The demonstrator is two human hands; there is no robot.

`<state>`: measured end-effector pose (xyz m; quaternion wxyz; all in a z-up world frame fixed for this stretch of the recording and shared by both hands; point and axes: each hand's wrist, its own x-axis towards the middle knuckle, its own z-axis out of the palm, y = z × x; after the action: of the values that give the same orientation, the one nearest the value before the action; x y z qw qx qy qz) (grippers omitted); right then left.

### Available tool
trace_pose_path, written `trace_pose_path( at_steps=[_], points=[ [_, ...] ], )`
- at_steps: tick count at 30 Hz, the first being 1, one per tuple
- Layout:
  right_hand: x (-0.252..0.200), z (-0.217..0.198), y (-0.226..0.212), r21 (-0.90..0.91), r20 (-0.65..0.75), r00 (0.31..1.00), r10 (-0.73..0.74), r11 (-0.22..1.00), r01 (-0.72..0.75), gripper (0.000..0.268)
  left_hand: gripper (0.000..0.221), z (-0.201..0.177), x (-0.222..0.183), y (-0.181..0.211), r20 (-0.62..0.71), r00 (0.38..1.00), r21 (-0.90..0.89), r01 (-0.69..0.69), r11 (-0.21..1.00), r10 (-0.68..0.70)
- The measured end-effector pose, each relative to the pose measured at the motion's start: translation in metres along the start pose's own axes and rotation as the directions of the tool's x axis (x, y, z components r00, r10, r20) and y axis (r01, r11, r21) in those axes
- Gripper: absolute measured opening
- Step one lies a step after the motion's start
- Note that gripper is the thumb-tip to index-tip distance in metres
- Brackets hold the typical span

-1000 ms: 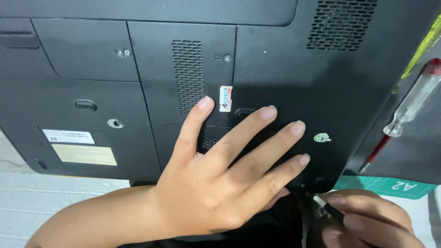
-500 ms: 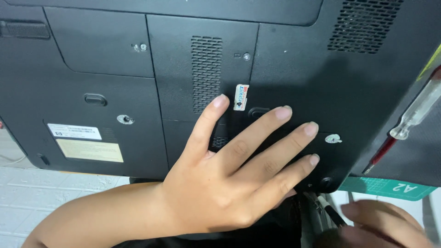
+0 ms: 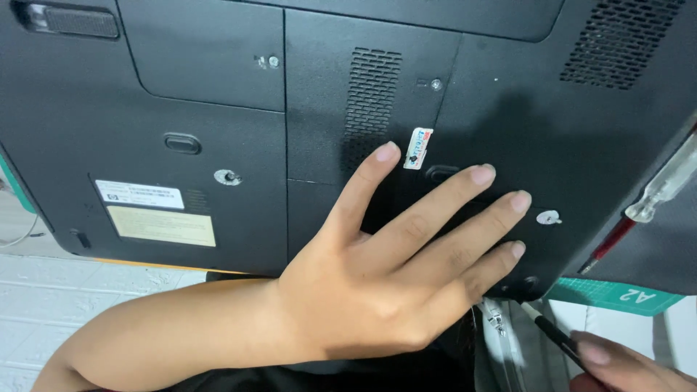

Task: The person is disassembling a laptop by removing screws and prying open the back cover to perform hardware checks.

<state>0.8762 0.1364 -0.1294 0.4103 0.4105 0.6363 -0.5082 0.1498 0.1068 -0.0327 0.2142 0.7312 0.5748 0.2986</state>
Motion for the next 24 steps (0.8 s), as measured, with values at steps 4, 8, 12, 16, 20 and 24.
trace_pose_path(
  at_steps=[4, 8, 12, 16, 20, 24],
  points=[
    [0.018, -0.012, -0.282, 0.002, 0.107, 0.989, 0.101, 0.995, -0.101, 0.046, 0.015, -0.005, 0.003, 0.002, 0.004, 1.000, -0.051, 0.011, 0.999, -0.011],
    [-0.002, -0.062, -0.411, -0.283, -0.457, 0.833, -0.311, 0.939, 0.195, 0.024, 0.015, -0.016, 0.012, 0.004, -0.023, 0.999, -0.145, -0.038, 0.989, 0.035],
    [-0.007, -0.068, -0.419, -0.760, -0.300, 0.652, -0.696, 0.588, 0.278, 0.034, 0.007, -0.006, 0.020, 0.008, 0.021, 0.984, -0.366, -0.158, 0.917, 0.178],
    [-0.019, -0.082, -0.449, -0.795, -0.322, 0.739, -0.591, 0.593, 0.128, 0.045, 0.014, 0.006, 0.035, 0.008, 0.094, 0.952, -0.525, -0.202, 0.827, 0.292],
    [-0.006, -0.076, -0.431, -0.645, -0.391, 0.783, -0.484, 0.751, 0.143, 0.032, 0.015, 0.027, 0.042, 0.008, 0.012, 0.962, -0.481, -0.233, 0.845, 0.272],
    [-0.010, -0.086, -0.506, -0.207, -0.557, 0.765, -0.322, 0.947, 0.247, 0.052, 0.022, 0.040, 0.040, 0.005, -0.202, 0.944, -0.459, -0.327, 0.826, 0.261]
  ],
)
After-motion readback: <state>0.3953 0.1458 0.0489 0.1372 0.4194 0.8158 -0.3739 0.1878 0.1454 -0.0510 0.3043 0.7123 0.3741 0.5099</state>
